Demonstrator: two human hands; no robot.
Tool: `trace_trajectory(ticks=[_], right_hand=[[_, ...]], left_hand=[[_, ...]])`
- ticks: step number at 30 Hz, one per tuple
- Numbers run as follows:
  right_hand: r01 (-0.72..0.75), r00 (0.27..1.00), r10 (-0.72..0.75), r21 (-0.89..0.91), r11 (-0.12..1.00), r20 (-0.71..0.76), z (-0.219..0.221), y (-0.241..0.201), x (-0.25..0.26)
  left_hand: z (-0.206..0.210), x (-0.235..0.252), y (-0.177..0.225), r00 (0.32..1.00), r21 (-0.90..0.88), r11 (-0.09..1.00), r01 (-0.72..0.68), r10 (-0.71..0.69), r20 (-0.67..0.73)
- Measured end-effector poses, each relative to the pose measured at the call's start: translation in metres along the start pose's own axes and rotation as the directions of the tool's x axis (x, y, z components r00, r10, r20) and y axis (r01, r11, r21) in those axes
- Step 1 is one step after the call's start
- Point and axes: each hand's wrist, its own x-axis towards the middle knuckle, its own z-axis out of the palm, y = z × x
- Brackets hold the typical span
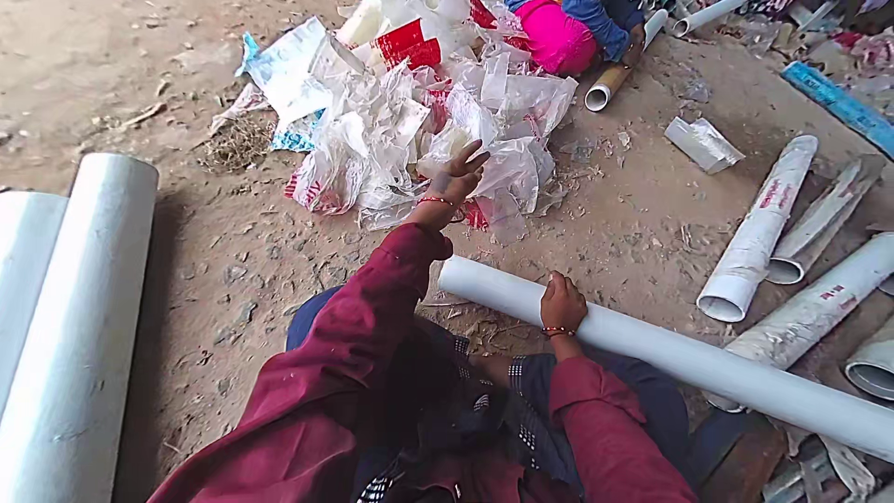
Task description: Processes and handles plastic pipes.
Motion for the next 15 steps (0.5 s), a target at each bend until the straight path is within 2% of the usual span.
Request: trace_trajectory(ticks=[1,3,5,7,8,10,12,13,15], right_hand=[[0.009,1.0,-0.009,0.0,1.0,-0.007,0.0,0.001,0.0],[-0.005,1.0,0.005,-0.003,1.0,0.007,-0.001,-0.001,0.003],[-0.028,0.999,0.028,-0.015,1.0,0.035,-0.001,-0.003,0.007],[-0.026,0.999,0.028,-0.033,0.999,0.037,0.0,-0.004,0.006],[-0.019,0.999,0.02,-0.038,0.999,0.029,0.001,-0.004,0.005],[-0.001,1.0,0.001,-0.047,0.999,0.01,0.001,-0.005,0.003],[0.009,1.0,-0.009,-0.047,0.999,-0.008,0.001,-0.005,0.004],[0.005,1.0,-0.006,-0.047,0.999,-0.01,0.0,-0.005,0.005],[0.004,0.999,-0.005,-0.044,0.999,-0.038,0.001,-0.004,0.006]], left_hand=[[-0.005,0.013,-0.015,0.985,-0.107,0.994,-0.032,0.013,-0.173],[-0.014,0.026,-0.046,0.879,-0.186,0.982,-0.022,-0.07,-0.472],[-0.025,0.031,-0.068,0.788,-0.251,0.962,0.104,-0.234,-0.57],[-0.036,0.035,-0.08,0.76,-0.227,0.96,0.166,-0.272,-0.591],[-0.042,0.039,-0.083,0.759,-0.157,0.967,0.203,-0.256,-0.599],[-0.047,0.043,-0.081,0.787,0.114,0.958,0.263,-0.145,-0.599],[-0.036,0.04,-0.075,0.859,0.481,0.858,0.179,0.102,-0.502],[-0.024,0.037,-0.076,0.876,0.589,0.801,0.112,0.201,-0.44],[0.009,0.031,-0.085,0.906,0.691,0.719,0.066,0.247,-0.343]])
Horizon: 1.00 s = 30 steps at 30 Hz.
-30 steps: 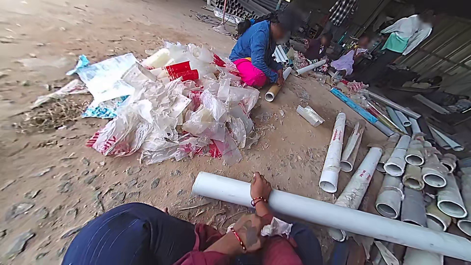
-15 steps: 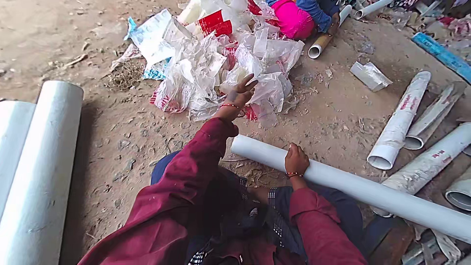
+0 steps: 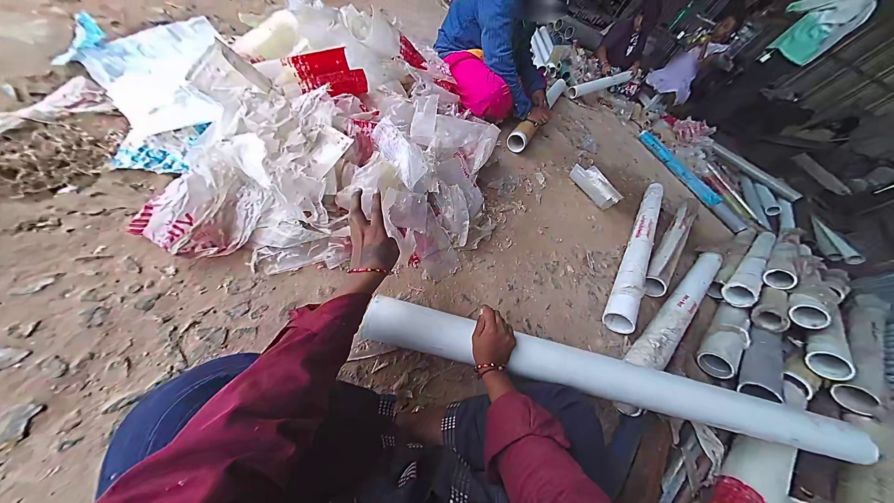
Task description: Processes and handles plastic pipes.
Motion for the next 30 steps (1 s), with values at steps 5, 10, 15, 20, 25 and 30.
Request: trace_trajectory(ticks=[5,10,15,20,25,30], right_hand=[[-0.015,1.0,0.015,0.017,1.0,0.012,-0.003,-0.002,-0.002],[-0.013,1.0,0.013,-0.018,1.0,-0.018,0.0,0.0,-0.004],[-0.007,1.0,0.006,-0.02,1.0,-0.029,0.0,0.001,-0.002],[-0.01,0.999,0.009,-0.02,1.0,-0.045,0.002,0.002,-0.002],[-0.029,1.0,0.029,-0.011,1.0,0.007,-0.001,0.0,0.0],[-0.037,0.999,0.038,-0.016,0.999,0.033,0.0,-0.001,0.0]], left_hand=[[0.024,-0.071,0.045,0.648,0.168,0.97,-0.176,-0.015,0.762],[0.143,-0.144,-0.031,0.546,0.201,0.901,-0.384,0.046,0.837],[0.158,-0.132,-0.057,0.513,0.093,0.918,-0.386,0.13,0.848],[0.17,-0.133,-0.077,0.525,0.054,0.91,-0.412,0.188,0.83],[0.159,-0.139,-0.067,0.556,0.062,0.906,-0.419,0.202,0.807],[0.151,-0.138,-0.058,0.545,0.062,0.913,-0.402,0.185,0.818]])
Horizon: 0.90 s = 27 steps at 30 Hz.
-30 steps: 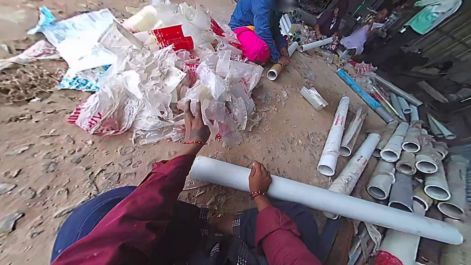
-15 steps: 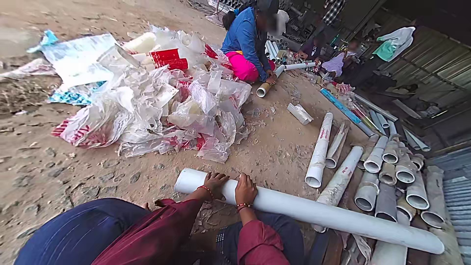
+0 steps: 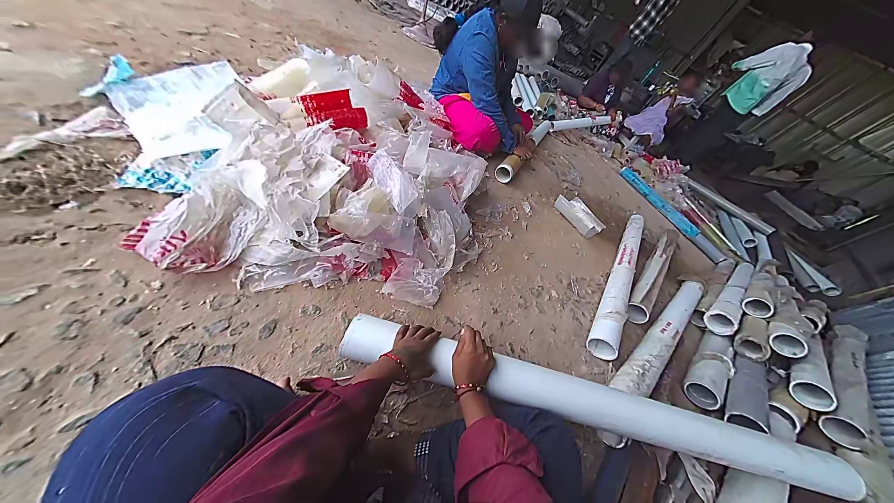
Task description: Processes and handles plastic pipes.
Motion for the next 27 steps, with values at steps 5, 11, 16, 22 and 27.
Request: trace_trajectory(ticks=[5,11,16,22,27], right_hand=[[0.018,0.999,-0.018,-0.002,1.0,-0.032,0.002,0.001,-0.002],[-0.047,0.987,0.044,0.017,0.999,0.154,-0.012,-0.004,0.001],[-0.124,0.93,0.113,0.01,0.992,0.349,-0.016,-0.004,0.026],[-0.137,0.918,0.128,-0.004,0.991,0.375,-0.014,-0.007,0.044],[-0.129,0.944,0.116,0.021,0.991,0.308,-0.006,-0.004,0.04]], left_hand=[[0.009,0.007,-0.006,1.0,-0.005,1.0,-0.009,0.009,-0.012],[-0.057,-0.035,0.023,0.997,-0.176,0.984,0.021,-0.008,0.074],[-0.125,-0.073,0.027,0.985,-0.253,0.956,0.148,-0.166,-0.051],[-0.12,-0.07,0.037,0.988,-0.303,0.943,0.139,-0.155,-0.029],[-0.105,-0.064,0.043,0.999,-0.264,0.963,-0.051,0.046,-0.025]])
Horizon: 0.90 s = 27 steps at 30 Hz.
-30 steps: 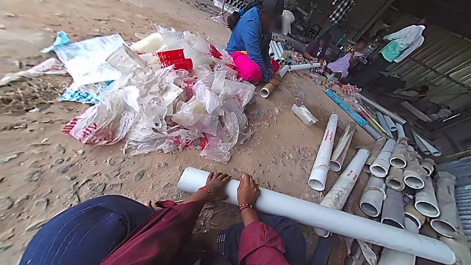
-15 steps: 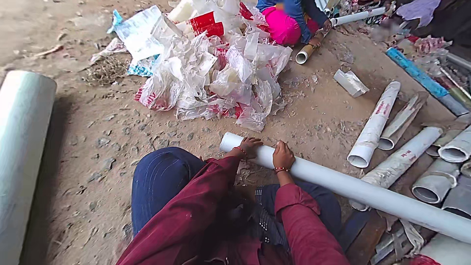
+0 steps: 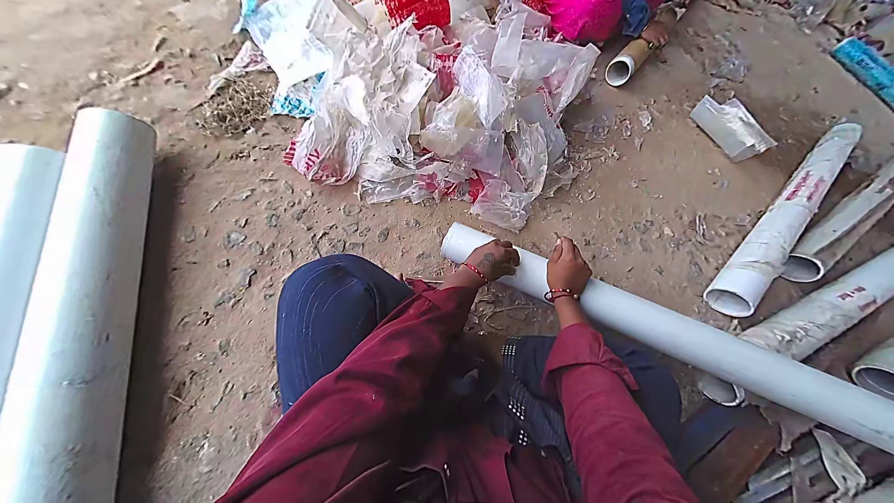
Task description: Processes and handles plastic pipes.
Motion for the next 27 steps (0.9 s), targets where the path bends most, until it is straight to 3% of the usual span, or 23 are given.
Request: trace_trajectory(ticks=[7,12,14,16,18,21,24,27], right_hand=[[0.048,0.997,-0.045,0.049,0.998,-0.067,0.003,0.002,-0.002],[0.054,0.997,-0.051,0.059,0.997,-0.052,0.003,0.003,-0.002],[0.066,0.996,-0.061,0.072,0.995,-0.062,0.004,0.005,-0.002],[0.076,0.994,-0.07,0.074,0.994,-0.078,0.004,0.005,-0.002],[0.071,0.995,-0.066,0.069,0.995,-0.071,0.003,0.004,-0.002],[0.057,0.997,-0.054,0.048,0.997,-0.063,0.003,0.002,-0.002],[0.062,0.996,-0.058,0.045,0.997,-0.073,0.005,0.004,-0.001],[0.062,0.996,-0.058,0.051,0.997,-0.075,0.006,0.005,-0.001]], left_hand=[[0.009,0.0,0.004,0.999,0.069,0.997,-0.046,0.046,-0.004],[0.004,0.002,-0.001,0.997,0.191,0.98,0.061,-0.07,0.037],[-0.006,-0.002,-0.01,0.983,0.235,0.956,0.175,-0.183,0.014],[-0.028,-0.009,-0.005,0.911,0.263,0.886,0.382,-0.409,0.054],[-0.044,-0.013,-0.001,0.846,0.25,0.831,0.497,-0.528,0.073],[-0.041,-0.012,0.004,0.915,0.206,0.905,0.371,-0.395,0.088],[-0.01,-0.005,0.011,0.974,0.196,0.956,0.217,-0.226,0.028],[0.006,0.0,0.012,0.974,0.236,0.946,0.221,-0.226,-0.005]])
